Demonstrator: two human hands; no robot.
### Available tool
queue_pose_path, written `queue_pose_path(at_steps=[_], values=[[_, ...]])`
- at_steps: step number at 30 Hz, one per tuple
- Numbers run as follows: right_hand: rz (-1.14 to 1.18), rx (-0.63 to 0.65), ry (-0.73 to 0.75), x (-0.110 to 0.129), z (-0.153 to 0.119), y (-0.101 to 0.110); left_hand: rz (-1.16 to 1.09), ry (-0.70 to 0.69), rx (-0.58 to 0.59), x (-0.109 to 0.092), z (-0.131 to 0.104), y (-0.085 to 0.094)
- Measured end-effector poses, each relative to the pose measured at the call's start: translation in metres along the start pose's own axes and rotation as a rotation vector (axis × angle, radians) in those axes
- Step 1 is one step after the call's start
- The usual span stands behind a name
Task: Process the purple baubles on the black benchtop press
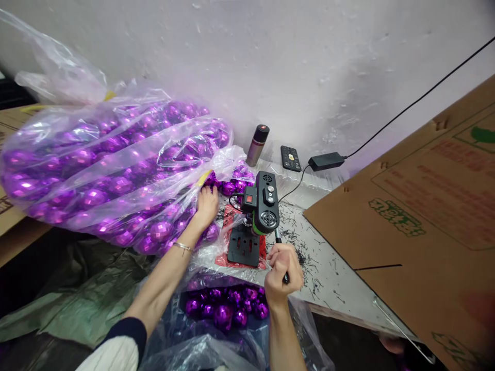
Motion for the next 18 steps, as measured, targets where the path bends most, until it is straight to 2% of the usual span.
queue_pose_path(at_steps=[1,3,6,9,12,15,18], values=[[-0.006,0.007,0.004,0.000,0.000,0.000,0.036,0.038,0.027,0.001,0.010,0.000],[-0.018,0.015,0.007,-0.001,-0.001,0.001,0.061,0.067,0.052,0.002,0.016,0.001],[-0.015,0.013,-0.001,0.000,0.000,0.001,-0.082,0.083,0.071,0.004,0.000,0.007],[0.011,0.008,-0.024,0.003,0.008,0.000,-0.519,0.147,0.100,0.005,-0.032,0.014],[0.017,0.002,-0.064,0.007,0.018,-0.001,-0.936,0.233,0.154,-0.001,-0.074,0.016],[0.015,-0.012,-0.086,0.011,0.025,-0.003,-1.122,0.310,0.185,-0.012,-0.113,0.010],[0.035,-0.015,-0.072,0.013,0.027,-0.004,-1.152,0.316,0.186,-0.023,-0.139,-0.006]])
Point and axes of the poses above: each hand's wrist, its own z-axis towards the middle knuckle, its own y-axis out of the back of the hand, x = y × z, the point moved 3 cm from there along z, towards the middle knuckle, and after that the axes turned 3 degrees about -x, right-handed, at the moved point
